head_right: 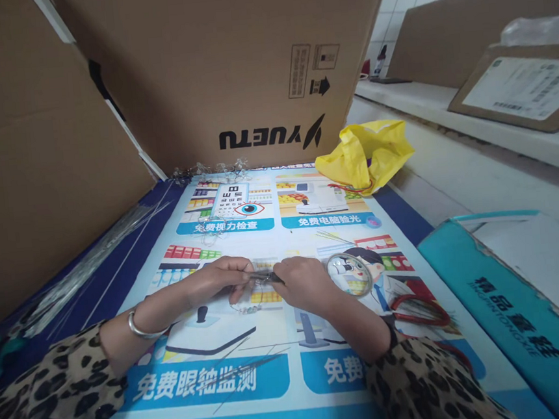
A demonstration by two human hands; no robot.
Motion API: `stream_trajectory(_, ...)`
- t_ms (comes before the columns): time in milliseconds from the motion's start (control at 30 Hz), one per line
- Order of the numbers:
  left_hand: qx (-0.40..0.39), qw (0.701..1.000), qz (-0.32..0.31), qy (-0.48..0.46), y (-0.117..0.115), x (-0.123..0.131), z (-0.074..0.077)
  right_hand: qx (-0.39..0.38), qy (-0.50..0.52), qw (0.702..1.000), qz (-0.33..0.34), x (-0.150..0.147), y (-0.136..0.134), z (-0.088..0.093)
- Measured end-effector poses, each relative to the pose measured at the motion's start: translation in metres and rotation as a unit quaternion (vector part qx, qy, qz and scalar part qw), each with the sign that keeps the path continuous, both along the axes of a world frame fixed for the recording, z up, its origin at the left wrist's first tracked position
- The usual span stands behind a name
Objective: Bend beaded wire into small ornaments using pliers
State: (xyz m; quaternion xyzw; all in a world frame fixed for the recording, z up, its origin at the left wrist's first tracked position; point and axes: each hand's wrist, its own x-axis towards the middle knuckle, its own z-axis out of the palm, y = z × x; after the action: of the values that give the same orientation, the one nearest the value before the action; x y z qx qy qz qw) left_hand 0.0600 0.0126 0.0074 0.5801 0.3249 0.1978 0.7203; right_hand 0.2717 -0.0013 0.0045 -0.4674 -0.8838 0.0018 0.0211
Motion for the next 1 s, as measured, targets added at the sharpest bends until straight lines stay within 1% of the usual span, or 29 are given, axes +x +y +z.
stream_trajectory(200, -0.019, 0.999, 0.016, -0.044, 0.0018, -0.0002, -0.0045, 0.007, 0.050, 0.999, -0.018, 0.0020, 0.0009, -0.0021)
stream_trajectory(533, -0.019, 0.999, 0.012, -0.049, 0.0020, -0.0001, -0.0039, 0.006, 0.080, 0.996, -0.027, 0.0029, 0.0018, -0.0060)
stream_trajectory(733, -0.027, 0.998, 0.015, -0.047, 0.0012, 0.0005, -0.0019, -0.007, 0.123, 0.990, -0.067, 0.0034, 0.0028, -0.0069)
stream_trajectory(1000, -0.002, 1.000, 0.009, -0.023, 0.0001, 0.0004, -0.0002, 0.002, 0.104, 0.994, -0.042, 0.0028, 0.0021, -0.0079)
